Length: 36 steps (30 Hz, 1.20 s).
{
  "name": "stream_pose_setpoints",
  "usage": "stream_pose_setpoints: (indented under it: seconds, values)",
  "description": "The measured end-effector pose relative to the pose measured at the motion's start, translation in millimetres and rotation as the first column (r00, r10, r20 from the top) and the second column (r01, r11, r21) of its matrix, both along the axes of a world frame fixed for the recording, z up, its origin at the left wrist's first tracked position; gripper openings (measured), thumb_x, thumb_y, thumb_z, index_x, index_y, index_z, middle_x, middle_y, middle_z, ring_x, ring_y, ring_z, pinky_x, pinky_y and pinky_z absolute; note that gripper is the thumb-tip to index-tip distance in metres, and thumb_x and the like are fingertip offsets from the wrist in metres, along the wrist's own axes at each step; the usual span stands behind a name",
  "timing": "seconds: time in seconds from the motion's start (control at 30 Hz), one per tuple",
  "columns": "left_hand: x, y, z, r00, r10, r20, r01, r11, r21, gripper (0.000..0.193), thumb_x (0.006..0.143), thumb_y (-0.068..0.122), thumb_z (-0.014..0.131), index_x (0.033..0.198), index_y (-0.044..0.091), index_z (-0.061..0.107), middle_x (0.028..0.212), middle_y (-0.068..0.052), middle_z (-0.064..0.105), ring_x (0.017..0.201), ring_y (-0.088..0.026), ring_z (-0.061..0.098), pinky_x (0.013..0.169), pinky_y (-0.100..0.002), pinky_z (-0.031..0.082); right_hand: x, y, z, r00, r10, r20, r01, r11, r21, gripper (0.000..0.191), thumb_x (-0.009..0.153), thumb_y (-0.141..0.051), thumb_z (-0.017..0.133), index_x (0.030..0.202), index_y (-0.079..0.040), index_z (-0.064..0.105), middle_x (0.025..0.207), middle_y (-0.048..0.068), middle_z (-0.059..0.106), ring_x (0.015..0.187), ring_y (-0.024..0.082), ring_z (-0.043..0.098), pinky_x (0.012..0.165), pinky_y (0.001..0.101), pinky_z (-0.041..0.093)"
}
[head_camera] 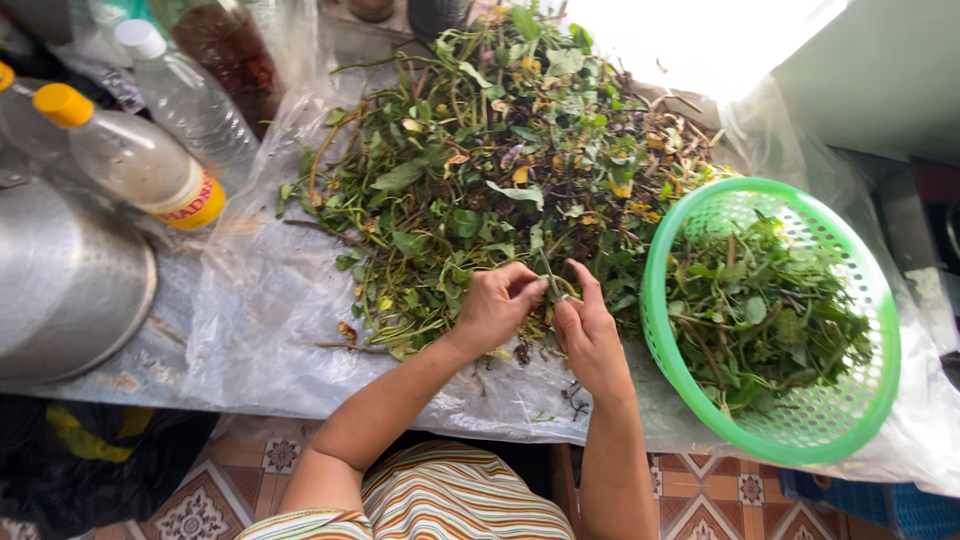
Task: The person sits at a table covered with a large pile of leafy greens and strips edible leaves from the stems by hand, occasionally using a small knife to cut tough stems. The picked leaves are placed into a green perforated basket beside the pile while discarded stems remain on the table.
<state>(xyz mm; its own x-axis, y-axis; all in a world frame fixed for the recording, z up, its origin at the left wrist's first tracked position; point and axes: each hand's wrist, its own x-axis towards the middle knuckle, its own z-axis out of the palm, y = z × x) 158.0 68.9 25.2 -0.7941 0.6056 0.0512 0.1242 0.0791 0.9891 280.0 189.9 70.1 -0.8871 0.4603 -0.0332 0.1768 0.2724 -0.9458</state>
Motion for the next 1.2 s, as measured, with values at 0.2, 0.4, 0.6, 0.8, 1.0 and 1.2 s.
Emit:
stream_pose_setpoints:
  seconds: [0.2,0.4,0.6,0.8,1.0,1.2]
  values:
    - [14,0,-10,0.924,-0.179,0.337,0.076,0.952,0.295,0.017,0.099,0.019,0.067,0.105,0.005,0.074,0.080,-0.001,0.070,0.067,-0.002,0.059,0.059,-0.024,0.050,-4,-8,-21,0.991,-0.134,0.019,0.104,0.846,0.522,0.038,0.102,-0.020,0.060,0.136,-0.006,0.050,0.084,0.013,0.067,0.073,0.030,0.065,0.062,0.0420,0.050]
    - [26,-9,-1,0.989,-0.139,0.046,0.135,0.987,0.086,0.017,0.097,0.019,0.071,0.103,0.004,0.077,0.081,-0.004,0.076,0.069,-0.007,0.066,0.062,-0.025,0.054,3,38,11,0.892,-0.384,-0.239,0.432,0.570,0.698,0.023,0.122,-0.024,0.055,0.140,-0.010,0.048,0.110,0.014,0.072,0.095,0.031,0.073,0.077,0.0435,0.056]
    - [-1,-15,4,0.997,-0.061,-0.056,0.067,0.991,0.114,0.020,0.095,0.019,0.074,0.107,0.004,0.076,0.091,-0.004,0.075,0.072,-0.008,0.065,0.065,-0.027,0.055,23,62,44,0.923,-0.385,0.019,0.364,0.887,0.283,0.067,0.112,-0.030,0.056,0.166,-0.011,0.022,0.075,0.008,0.057,0.062,0.012,0.049,0.057,0.0307,0.041]
    - [-6,-17,2,0.989,-0.145,-0.041,0.149,0.982,0.116,0.020,0.095,0.015,0.071,0.109,0.002,0.075,0.089,-0.006,0.073,0.073,-0.010,0.065,0.065,-0.029,0.055,-9,-4,-8,0.995,0.091,0.043,-0.101,0.878,0.468,0.036,0.103,-0.018,0.058,0.136,-0.007,0.048,0.082,0.006,0.069,0.064,0.012,0.061,0.057,0.0307,0.048]
    - [-49,-36,-14,0.887,-0.038,-0.460,-0.022,0.992,-0.126,0.022,0.096,0.028,0.073,0.113,0.013,0.074,0.107,-0.006,0.071,0.090,-0.016,0.067,0.078,-0.031,0.058,2,23,11,0.944,-0.305,0.124,0.241,0.897,0.371,0.034,0.112,-0.028,0.051,0.142,-0.012,0.044,0.083,0.006,0.065,0.061,0.016,0.058,0.048,0.0381,0.045]
    - [-104,-77,-32,0.657,-0.180,-0.732,-0.370,0.769,-0.522,0.034,0.081,0.037,0.078,0.102,0.010,0.074,0.096,-0.006,0.070,0.093,-0.026,0.063,0.085,-0.044,0.045,33,54,45,0.841,-0.528,-0.118,0.515,0.714,0.474,0.077,0.119,-0.035,0.057,0.168,-0.006,0.005,0.075,0.002,0.063,0.064,0.011,0.057,0.061,0.0263,0.045]
